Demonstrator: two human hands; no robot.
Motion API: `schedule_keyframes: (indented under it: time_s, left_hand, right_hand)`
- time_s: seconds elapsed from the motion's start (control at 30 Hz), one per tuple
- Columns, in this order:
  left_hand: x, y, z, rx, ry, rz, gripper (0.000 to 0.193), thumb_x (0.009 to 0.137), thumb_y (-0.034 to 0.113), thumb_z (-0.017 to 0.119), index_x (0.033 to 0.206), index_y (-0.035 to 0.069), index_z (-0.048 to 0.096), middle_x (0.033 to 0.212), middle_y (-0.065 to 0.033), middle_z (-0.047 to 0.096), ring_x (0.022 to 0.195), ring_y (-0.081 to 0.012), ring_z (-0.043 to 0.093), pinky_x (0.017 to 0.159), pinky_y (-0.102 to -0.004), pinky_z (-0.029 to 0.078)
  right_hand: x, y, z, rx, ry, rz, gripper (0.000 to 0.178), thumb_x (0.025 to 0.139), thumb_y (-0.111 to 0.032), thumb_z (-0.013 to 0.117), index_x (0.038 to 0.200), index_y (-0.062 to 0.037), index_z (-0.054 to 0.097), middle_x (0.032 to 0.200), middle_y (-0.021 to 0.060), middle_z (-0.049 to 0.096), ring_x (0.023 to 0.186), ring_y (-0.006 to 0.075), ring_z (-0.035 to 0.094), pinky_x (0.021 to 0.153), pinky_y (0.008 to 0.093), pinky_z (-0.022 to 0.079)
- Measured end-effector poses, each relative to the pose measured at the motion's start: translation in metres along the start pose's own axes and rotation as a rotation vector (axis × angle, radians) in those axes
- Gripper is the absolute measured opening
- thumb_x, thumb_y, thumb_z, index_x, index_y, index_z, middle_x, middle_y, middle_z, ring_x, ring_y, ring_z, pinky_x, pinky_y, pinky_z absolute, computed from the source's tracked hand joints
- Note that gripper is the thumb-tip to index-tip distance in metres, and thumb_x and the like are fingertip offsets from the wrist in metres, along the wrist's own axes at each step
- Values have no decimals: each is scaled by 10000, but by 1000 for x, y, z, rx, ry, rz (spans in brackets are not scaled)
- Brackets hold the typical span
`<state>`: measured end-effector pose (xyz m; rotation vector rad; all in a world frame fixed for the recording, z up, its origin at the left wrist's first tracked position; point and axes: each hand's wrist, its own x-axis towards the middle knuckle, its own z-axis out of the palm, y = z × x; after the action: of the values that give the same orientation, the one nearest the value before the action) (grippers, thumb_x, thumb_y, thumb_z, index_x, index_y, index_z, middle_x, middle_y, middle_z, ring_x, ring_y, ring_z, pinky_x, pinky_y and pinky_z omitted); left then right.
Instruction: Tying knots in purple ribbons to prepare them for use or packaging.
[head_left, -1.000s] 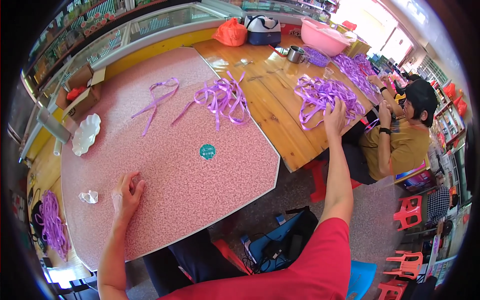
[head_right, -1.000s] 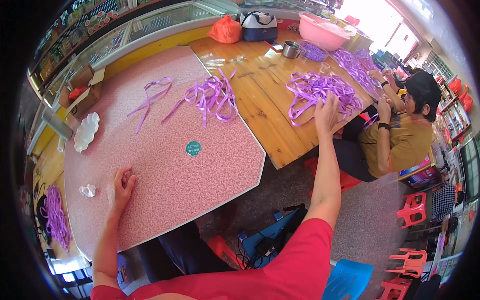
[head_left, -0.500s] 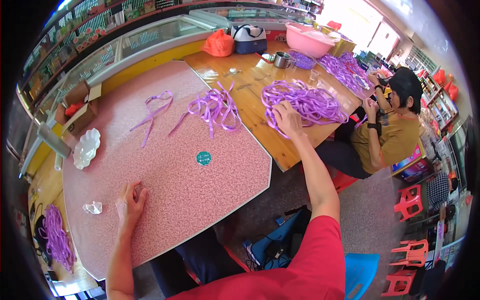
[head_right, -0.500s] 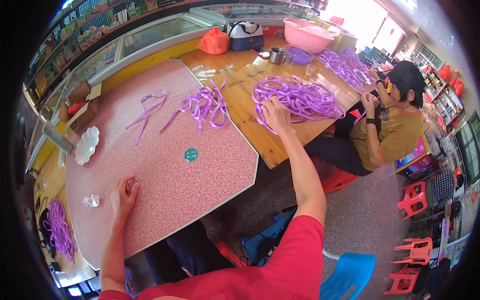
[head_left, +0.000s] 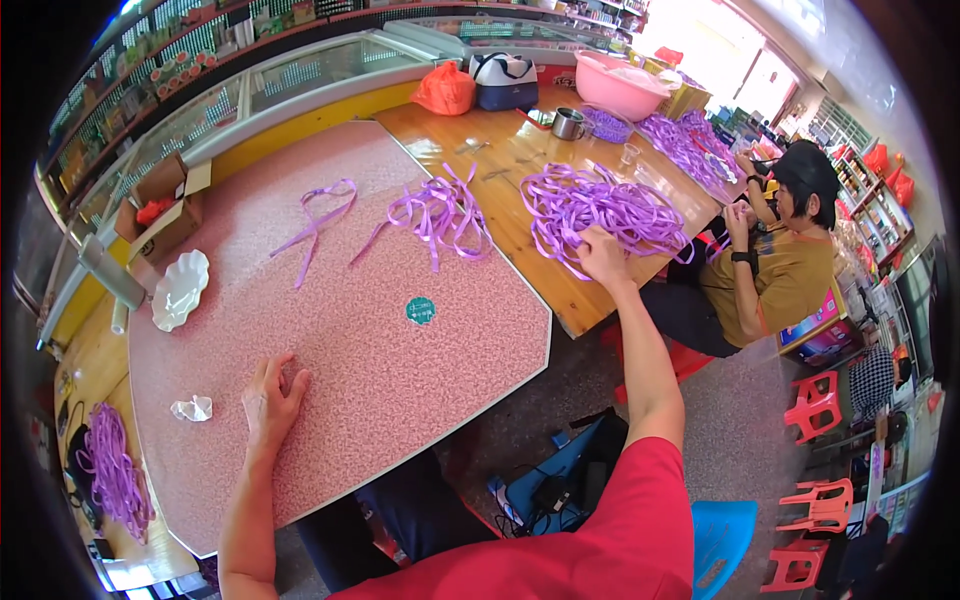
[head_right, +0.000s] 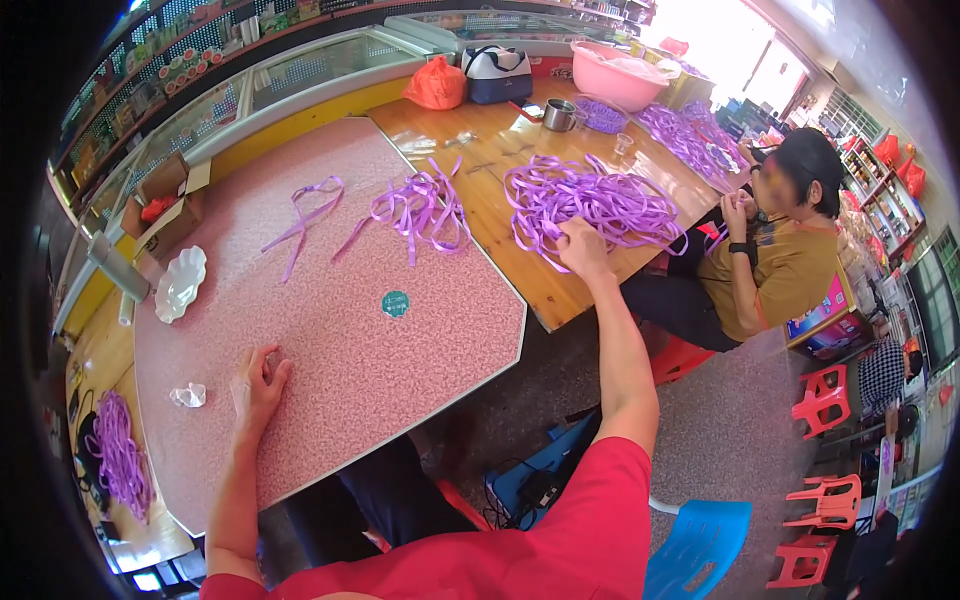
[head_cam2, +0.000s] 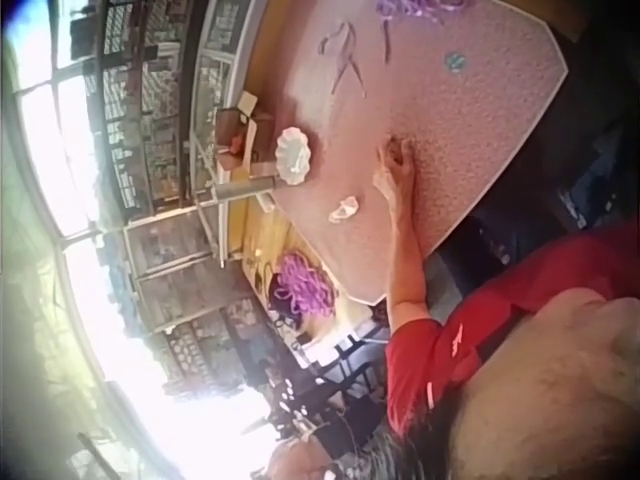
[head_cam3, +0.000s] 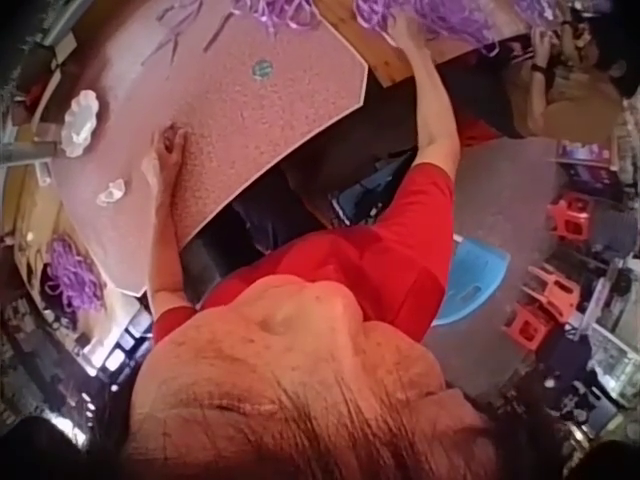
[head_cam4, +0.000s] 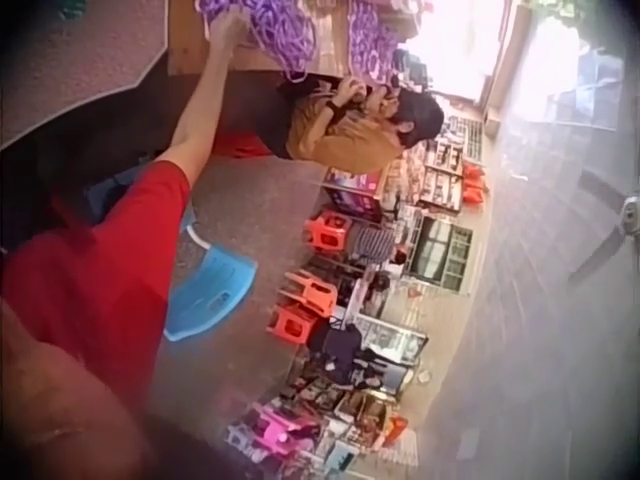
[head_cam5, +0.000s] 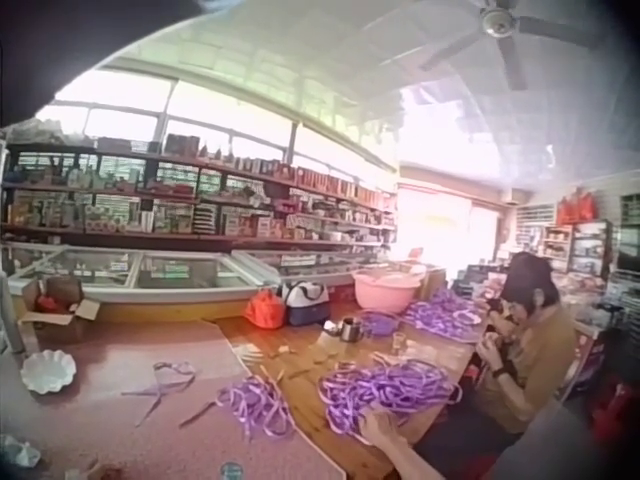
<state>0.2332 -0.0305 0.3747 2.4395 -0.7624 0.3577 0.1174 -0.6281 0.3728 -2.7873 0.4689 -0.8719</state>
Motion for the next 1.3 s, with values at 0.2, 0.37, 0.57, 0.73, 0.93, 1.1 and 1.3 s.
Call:
schedule_keyframes:
  time_s: [0.2, 0.37, 0.57, 0.73, 0.93, 1.1, 1.3]
  left_hand:
    - [3, 2, 0, -13, 2, 18, 311, 854, 255, 729, 1093, 73, 646, 728, -63, 491, 617, -207, 509, 564, -361, 420]
    - [3, 1, 1, -18, -8, 1, 324, 845, 260, 735, 1093, 73, 640, 740, -70, 498, 623, -212, 520, 567, -369, 423]
    - [2, 4, -1, -3, 19, 25, 327, 843, 252, 736, 1094, 67, 637, 743, -75, 498, 622, -218, 524, 568, -373, 427]
    - [1, 3, -3, 11, -3, -6, 329, 839, 245, 740, 1093, 63, 637, 741, -77, 496, 628, -220, 526, 572, -368, 428]
    - [5, 6, 2, -14, -17, -4, 349, 831, 259, 745, 1097, 64, 633, 759, -80, 511, 637, -226, 541, 582, -374, 445]
    - [4, 9, -1, 10, -31, -21, 368, 831, 283, 744, 1105, 67, 628, 790, -90, 537, 660, -245, 565, 605, -391, 469]
    - [2, 2, 0, 11, -20, -16, 374, 834, 290, 740, 1113, 68, 625, 808, -96, 549, 678, -255, 575, 617, -396, 474]
  right_hand:
    - [11, 32, -25, -37, 483, 291, 244, 880, -194, 601, 1041, -57, 724, 1024, 164, 694, 987, 334, 650, 864, 422, 510]
    - [33, 55, -18, -162, 345, 496, 552, 874, -464, 636, 1306, -124, 590, 1257, 215, 601, 1141, 378, 589, 979, 453, 458]
    - [57, 27, 15, -299, 6, 668, 843, 815, -581, 660, 1497, -189, 360, 1525, 251, 330, 1289, 493, 458, 1020, 569, 413]
    - [87, 29, 34, -156, -150, 631, 351, 861, -205, 535, 1169, -84, 652, 1233, 267, 614, 1106, 439, 616, 918, 515, 502]
    - [179, 114, -74, -116, 428, 308, 279, 844, -243, 541, 982, -102, 737, 1017, 227, 689, 967, 422, 658, 858, 485, 520]
    - [231, 91, -160, 133, 510, 385, 319, 845, -182, 677, 1133, -48, 706, 987, 121, 727, 870, 189, 654, 788, 316, 504]
    - [217, 43, -187, 145, 548, 437, 382, 828, -214, 664, 1174, -53, 690, 1182, 236, 662, 1113, 342, 631, 953, 384, 471]
